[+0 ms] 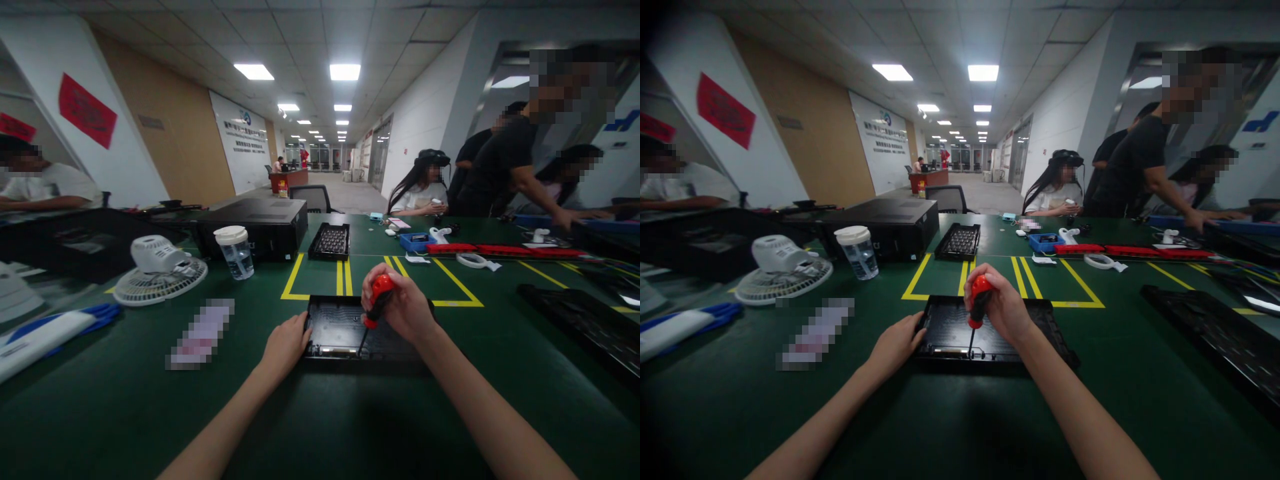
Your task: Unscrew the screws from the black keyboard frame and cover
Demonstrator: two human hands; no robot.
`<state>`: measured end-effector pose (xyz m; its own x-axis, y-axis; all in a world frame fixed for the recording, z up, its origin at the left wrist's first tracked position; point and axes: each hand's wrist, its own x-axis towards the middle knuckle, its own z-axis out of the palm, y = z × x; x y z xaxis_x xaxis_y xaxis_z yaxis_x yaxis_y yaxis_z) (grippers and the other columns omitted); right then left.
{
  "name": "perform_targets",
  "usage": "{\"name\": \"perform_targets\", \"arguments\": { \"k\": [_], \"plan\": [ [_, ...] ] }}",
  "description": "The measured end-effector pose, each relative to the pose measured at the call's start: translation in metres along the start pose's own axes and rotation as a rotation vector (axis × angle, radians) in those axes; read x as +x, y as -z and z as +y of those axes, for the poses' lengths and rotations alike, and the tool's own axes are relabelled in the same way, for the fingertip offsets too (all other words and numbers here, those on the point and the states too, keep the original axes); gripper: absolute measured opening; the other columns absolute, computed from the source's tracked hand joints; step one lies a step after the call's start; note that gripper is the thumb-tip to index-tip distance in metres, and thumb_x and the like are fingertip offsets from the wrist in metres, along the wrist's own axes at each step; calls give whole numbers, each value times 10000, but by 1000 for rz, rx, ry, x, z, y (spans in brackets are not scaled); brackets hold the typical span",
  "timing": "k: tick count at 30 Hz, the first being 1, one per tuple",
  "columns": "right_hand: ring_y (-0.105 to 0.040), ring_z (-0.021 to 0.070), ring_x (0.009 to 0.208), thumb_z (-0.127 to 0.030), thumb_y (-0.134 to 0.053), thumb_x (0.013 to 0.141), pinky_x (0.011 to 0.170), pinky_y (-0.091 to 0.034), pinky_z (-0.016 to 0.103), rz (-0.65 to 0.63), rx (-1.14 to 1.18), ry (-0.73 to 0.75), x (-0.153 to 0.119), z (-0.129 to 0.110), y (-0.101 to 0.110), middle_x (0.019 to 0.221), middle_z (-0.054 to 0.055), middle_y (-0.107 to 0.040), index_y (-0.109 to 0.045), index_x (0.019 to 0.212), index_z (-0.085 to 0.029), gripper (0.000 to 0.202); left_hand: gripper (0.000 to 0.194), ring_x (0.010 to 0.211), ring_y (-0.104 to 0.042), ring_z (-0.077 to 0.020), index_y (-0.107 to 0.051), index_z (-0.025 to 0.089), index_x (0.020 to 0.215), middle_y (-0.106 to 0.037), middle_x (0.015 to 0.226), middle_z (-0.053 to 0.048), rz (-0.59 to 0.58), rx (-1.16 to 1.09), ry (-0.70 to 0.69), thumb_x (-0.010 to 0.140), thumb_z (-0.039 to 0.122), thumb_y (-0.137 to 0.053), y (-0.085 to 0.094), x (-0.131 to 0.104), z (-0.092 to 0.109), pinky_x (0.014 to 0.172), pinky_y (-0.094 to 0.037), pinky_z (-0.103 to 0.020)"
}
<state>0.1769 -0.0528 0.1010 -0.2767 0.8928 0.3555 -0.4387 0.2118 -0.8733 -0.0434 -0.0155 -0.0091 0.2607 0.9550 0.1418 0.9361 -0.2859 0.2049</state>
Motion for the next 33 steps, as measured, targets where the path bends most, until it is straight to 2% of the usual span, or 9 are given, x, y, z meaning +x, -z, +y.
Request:
{"name": "perform_targets", "arguments": {
  "k": [15,24,33],
  "plan": [
    [-530,160,633,-270,-352,815,600,-431,305,-63,47,-23,0,1,1,754,25,-549,-460,934,-211,171,424,1043,-552,-198,-420,181,1256,-562,1182,-107,10,-4,-14,868,344,-372,0,-1,-1,863,-420,-291],
    [-532,136,617,-218,-376,821,629,-424,292,-109,76,25,1,2,2,746,22,-558,-501,924,-189,164,424,1034,-555,-196,-425,170,1252,-576,1154,-108,3,11,-18,868,340,-370,2,0,0,856,-426,-289],
    [-567,140,697,-217,-462,815,675,-450,293,-138,18,8,1,4,6,834,38,-571,-560,913,-170,146,425,1015,-563,-195,-425,174,1251,-577,1154,-102,18,4,-20,865,343,-371,-3,1,-3,843,-435,-291]
  ]
}}
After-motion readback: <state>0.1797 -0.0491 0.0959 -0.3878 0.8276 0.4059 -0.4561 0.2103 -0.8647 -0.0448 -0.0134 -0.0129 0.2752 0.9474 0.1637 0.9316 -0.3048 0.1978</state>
